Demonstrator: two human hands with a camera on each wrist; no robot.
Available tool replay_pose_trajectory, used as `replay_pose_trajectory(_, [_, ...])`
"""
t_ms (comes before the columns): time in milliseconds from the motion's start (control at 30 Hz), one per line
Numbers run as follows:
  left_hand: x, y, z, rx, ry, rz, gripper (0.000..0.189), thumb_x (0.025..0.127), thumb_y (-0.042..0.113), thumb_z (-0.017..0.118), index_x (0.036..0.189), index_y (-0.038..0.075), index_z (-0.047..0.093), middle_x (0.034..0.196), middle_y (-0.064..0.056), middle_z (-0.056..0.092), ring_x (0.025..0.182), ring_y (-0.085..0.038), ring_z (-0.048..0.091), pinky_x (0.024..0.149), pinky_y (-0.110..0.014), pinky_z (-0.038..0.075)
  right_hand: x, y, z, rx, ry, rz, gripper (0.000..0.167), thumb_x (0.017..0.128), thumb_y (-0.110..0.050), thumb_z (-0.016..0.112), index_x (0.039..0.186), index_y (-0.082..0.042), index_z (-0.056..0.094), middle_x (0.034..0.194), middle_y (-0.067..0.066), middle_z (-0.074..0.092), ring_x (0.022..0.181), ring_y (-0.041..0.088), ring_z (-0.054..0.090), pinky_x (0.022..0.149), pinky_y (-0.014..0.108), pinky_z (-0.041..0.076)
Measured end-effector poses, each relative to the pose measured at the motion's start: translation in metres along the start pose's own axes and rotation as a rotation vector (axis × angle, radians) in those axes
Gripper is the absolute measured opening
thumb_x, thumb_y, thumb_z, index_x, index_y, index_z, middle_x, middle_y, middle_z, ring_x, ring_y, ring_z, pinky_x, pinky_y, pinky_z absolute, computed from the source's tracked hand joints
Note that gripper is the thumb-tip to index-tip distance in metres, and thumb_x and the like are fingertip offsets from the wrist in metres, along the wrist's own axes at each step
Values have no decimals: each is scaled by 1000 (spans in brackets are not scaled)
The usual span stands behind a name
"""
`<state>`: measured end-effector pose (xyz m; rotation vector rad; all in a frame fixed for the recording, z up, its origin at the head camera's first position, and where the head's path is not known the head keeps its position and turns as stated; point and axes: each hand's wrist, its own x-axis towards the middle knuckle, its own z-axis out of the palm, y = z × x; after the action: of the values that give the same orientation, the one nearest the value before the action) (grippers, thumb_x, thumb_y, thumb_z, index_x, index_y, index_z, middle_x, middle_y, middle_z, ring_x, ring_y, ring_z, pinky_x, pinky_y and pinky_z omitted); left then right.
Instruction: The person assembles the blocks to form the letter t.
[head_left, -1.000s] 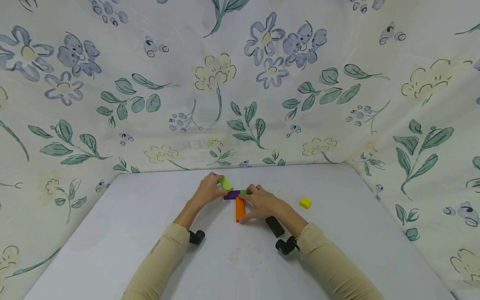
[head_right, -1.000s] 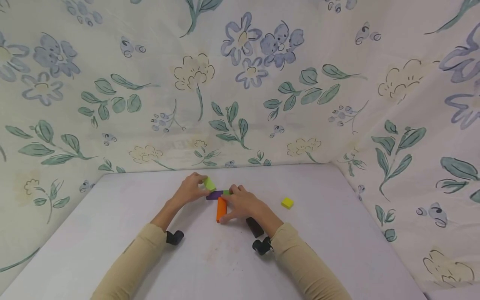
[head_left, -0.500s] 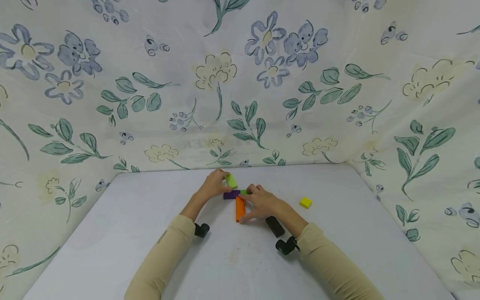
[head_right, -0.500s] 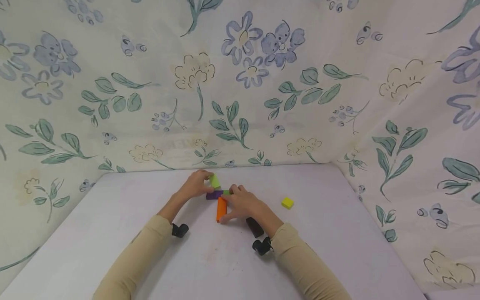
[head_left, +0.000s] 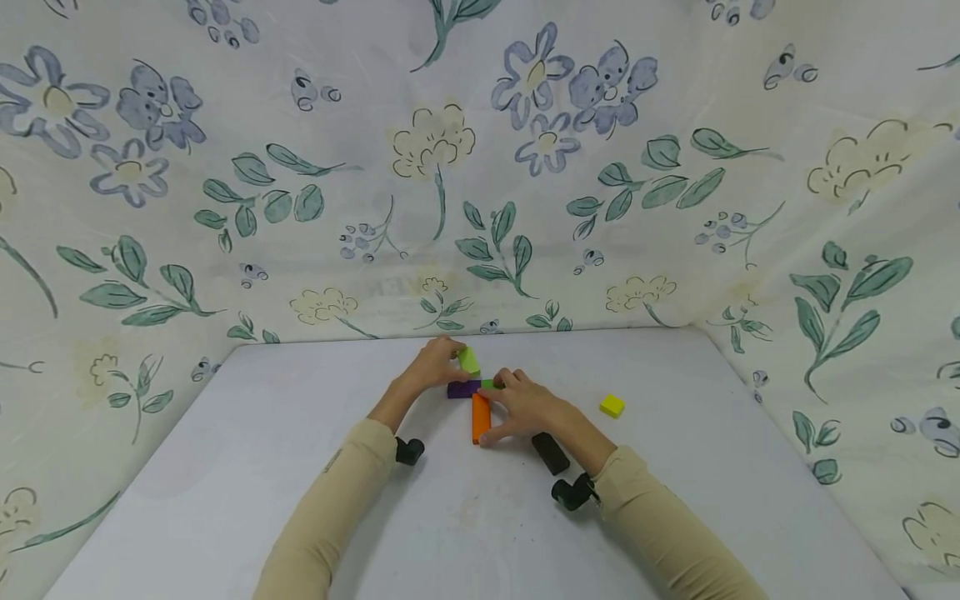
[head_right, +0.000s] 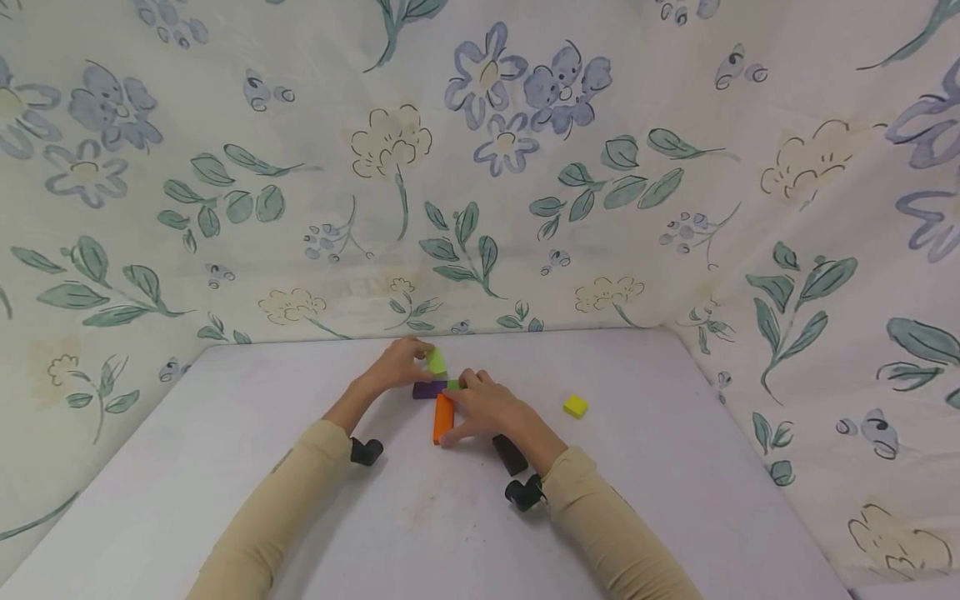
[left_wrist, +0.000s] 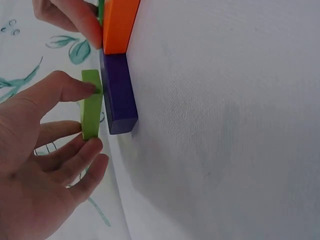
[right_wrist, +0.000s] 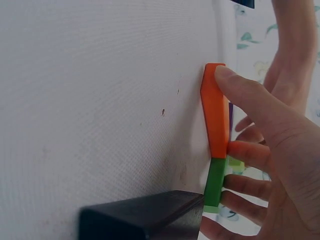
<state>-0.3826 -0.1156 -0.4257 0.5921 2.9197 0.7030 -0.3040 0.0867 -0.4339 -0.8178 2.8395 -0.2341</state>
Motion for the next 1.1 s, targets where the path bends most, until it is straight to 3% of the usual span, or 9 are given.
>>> replay_pose_trajectory(567, [15,0,2,-65,-98,70,59,82,16,78,135,1,57,124,-15,61,113,-28,61,97,-39,51,1,2,0,5,17,-16,90,73,-72,69,146,-24,48,141,10,44,122,27,42,101,44,48])
replay_pose_trajectory(1100, [20,0,-2,-56,-169,104,56,83,15,77,133,1,59,127,-15,64,112,-27,62,98,-39,52,0,1,-1,11,11,-10,90,74,-71,69,147,-24,47,142,10,43,123,26,41,102,43,48])
